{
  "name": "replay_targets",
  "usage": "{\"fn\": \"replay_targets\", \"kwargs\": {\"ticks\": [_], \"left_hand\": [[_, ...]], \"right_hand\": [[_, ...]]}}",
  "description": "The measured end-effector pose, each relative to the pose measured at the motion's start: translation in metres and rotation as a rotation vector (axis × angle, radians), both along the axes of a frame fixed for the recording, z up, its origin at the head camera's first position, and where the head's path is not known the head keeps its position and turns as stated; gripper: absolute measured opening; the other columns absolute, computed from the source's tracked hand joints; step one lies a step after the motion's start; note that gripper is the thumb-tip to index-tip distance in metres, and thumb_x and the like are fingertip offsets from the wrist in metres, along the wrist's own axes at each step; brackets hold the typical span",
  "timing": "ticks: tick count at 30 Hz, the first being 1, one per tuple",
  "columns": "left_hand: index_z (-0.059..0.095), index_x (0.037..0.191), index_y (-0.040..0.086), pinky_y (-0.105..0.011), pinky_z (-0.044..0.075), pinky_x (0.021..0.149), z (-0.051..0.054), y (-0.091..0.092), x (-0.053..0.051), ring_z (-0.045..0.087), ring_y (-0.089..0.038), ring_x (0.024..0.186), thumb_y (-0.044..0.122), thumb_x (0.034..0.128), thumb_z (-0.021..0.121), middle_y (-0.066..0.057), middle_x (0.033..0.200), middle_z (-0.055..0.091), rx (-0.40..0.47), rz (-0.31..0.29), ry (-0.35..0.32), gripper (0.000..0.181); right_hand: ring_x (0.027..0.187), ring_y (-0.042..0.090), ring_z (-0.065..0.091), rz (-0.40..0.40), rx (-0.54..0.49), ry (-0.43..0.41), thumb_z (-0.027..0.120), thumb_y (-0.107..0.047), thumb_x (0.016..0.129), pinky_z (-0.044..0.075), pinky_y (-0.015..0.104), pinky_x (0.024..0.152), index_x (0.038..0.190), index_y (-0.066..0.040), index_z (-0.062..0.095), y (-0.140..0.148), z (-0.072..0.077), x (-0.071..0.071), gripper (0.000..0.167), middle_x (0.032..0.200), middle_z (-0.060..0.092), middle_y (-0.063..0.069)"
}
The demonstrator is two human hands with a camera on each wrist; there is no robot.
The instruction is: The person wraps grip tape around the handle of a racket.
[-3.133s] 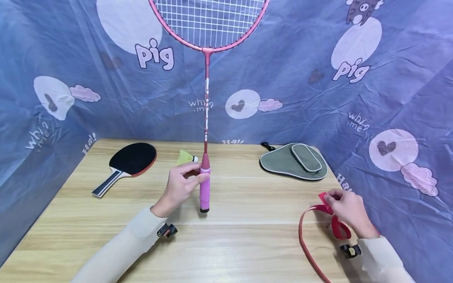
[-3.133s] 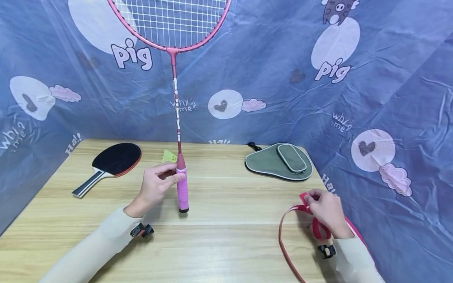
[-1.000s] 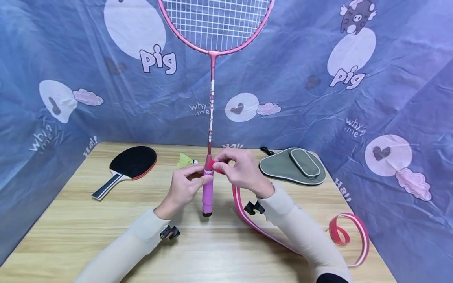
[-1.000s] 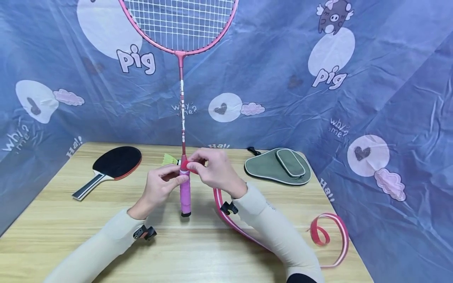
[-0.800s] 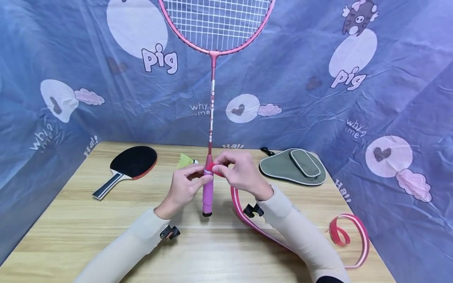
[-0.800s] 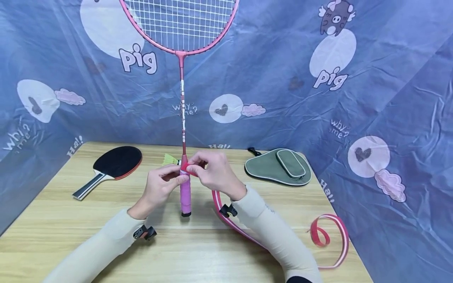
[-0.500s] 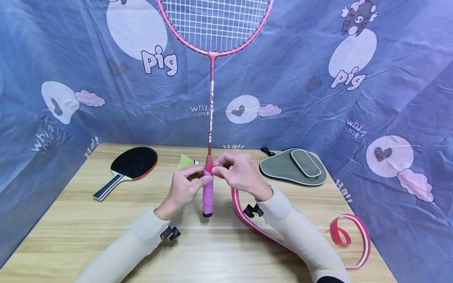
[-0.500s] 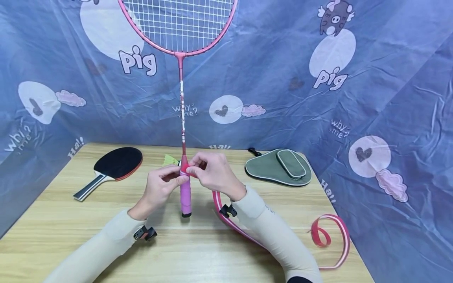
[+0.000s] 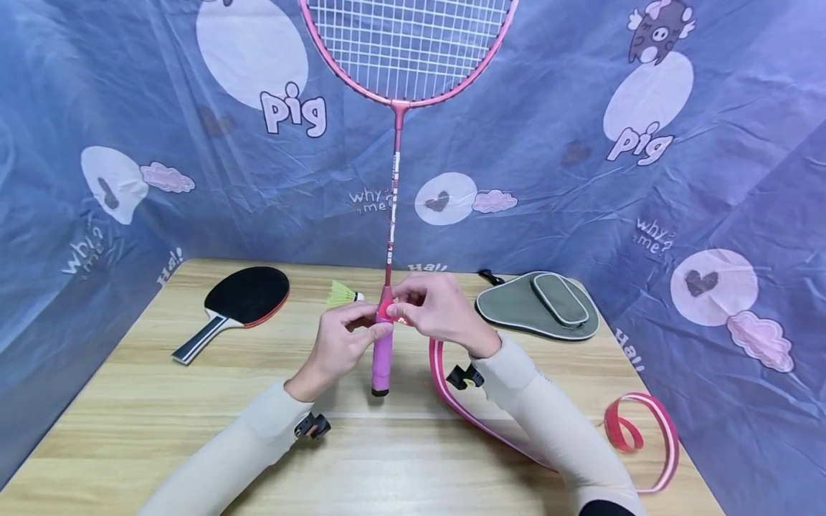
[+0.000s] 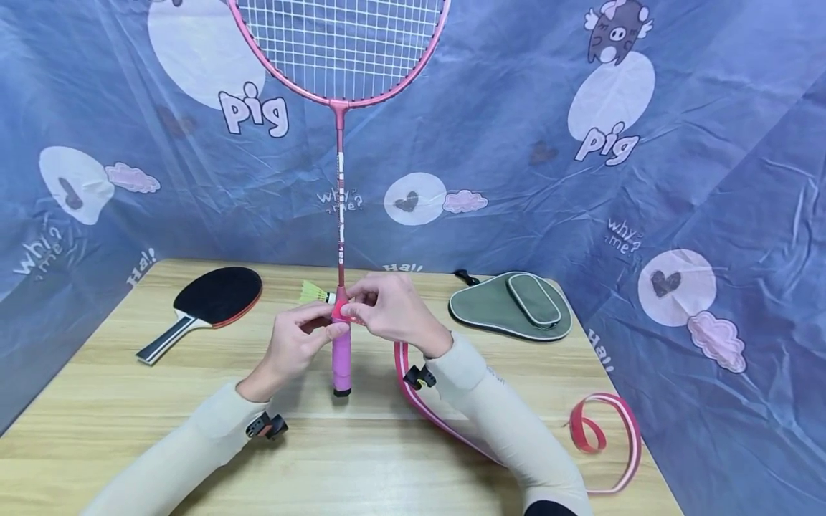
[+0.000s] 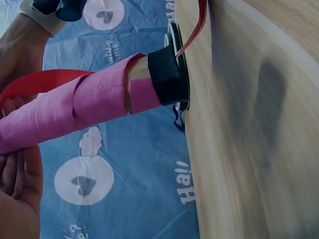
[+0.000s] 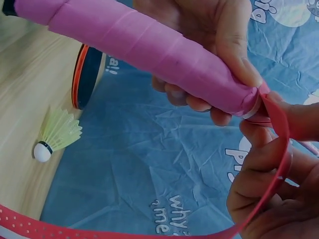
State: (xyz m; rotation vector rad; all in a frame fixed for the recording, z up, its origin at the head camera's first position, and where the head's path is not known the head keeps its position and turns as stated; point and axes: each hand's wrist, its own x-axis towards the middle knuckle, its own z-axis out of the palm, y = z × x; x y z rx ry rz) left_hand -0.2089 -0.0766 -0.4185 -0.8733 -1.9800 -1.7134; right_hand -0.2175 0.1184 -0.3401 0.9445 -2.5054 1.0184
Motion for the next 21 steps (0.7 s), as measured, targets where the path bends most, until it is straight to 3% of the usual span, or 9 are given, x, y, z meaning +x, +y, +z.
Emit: {"fn": "replay_targets", "kwargs": {"ticks": [9, 13, 15, 16, 18, 21], "left_hand": [[0.076, 0.106, -0.004, -0.022, 0.061, 0.077, -0.004, 0.0, -0.002, 0.068, -0.006, 0.083, -0.001, 0.084, 0.079, -0.017, 0.094, 0.076, -0.014, -0.02, 0.018, 0.023], [0.075, 0.112, -0.001, -0.021, 0.061, 0.077, -0.006, 0.004, 0.0, 0.069, -0.009, 0.082, 0.002, 0.0818, 0.082, -0.014, 0.096, 0.075, -0.001, 0.062, 0.04, 0.031], [0.071, 0.117, -0.002, -0.021, 0.062, 0.077, -0.009, 0.009, 0.002, 0.07, -0.014, 0.081, 0.001, 0.0787, 0.085, -0.016, 0.098, 0.072, 0.031, 0.141, 0.117, 0.041], [0.069, 0.119, -0.004, -0.021, 0.062, 0.076, -0.011, 0.012, 0.002, 0.07, -0.016, 0.08, 0.0, 0.0764, 0.086, -0.016, 0.099, 0.071, 0.048, 0.186, 0.186, 0.046], [0.065, 0.12, -0.008, -0.022, 0.062, 0.076, -0.015, 0.017, 0.002, 0.071, -0.022, 0.079, -0.002, 0.0753, 0.086, -0.019, 0.102, 0.068, 0.077, 0.265, 0.355, 0.05], [0.065, 0.113, -0.014, -0.024, 0.063, 0.076, -0.016, 0.021, -0.002, 0.072, -0.029, 0.08, -0.004, 0.0761, 0.085, -0.024, 0.101, 0.068, 0.097, 0.352, 0.622, 0.043]], "right_hand": [[0.056, 0.002, 0.05, 0.037, 0.054, 0.041, 0.08, -0.018, 0.086, 0.043, 0.019, 0.05, 0.086, -0.015, 0.078, -0.001, -0.001, -0.001, 0.004, 0.07, 0.066, -0.006], [0.055, 0.001, 0.051, 0.018, 0.025, 0.078, 0.079, -0.017, 0.086, 0.043, 0.019, 0.049, 0.087, -0.014, 0.078, -0.001, -0.008, -0.002, 0.004, 0.067, 0.067, -0.006], [0.054, 0.0, 0.05, 0.006, 0.007, 0.099, 0.079, -0.017, 0.086, 0.042, 0.019, 0.049, 0.086, -0.014, 0.078, -0.001, -0.011, -0.002, 0.003, 0.066, 0.066, -0.006], [0.053, 0.0, 0.05, -0.001, 0.0, 0.114, 0.079, -0.017, 0.086, 0.042, 0.018, 0.048, 0.085, -0.014, 0.078, -0.001, -0.013, -0.002, 0.003, 0.065, 0.065, -0.007], [0.053, -0.001, 0.049, -0.008, -0.011, 0.137, 0.078, -0.016, 0.086, 0.042, 0.018, 0.048, 0.083, -0.014, 0.077, -0.001, -0.014, -0.001, 0.003, 0.063, 0.064, -0.007], [0.053, 0.0, 0.05, -0.021, -0.018, 0.166, 0.078, -0.016, 0.085, 0.041, 0.018, 0.048, 0.082, -0.014, 0.077, -0.002, -0.012, 0.0, 0.004, 0.063, 0.064, -0.006]]}}
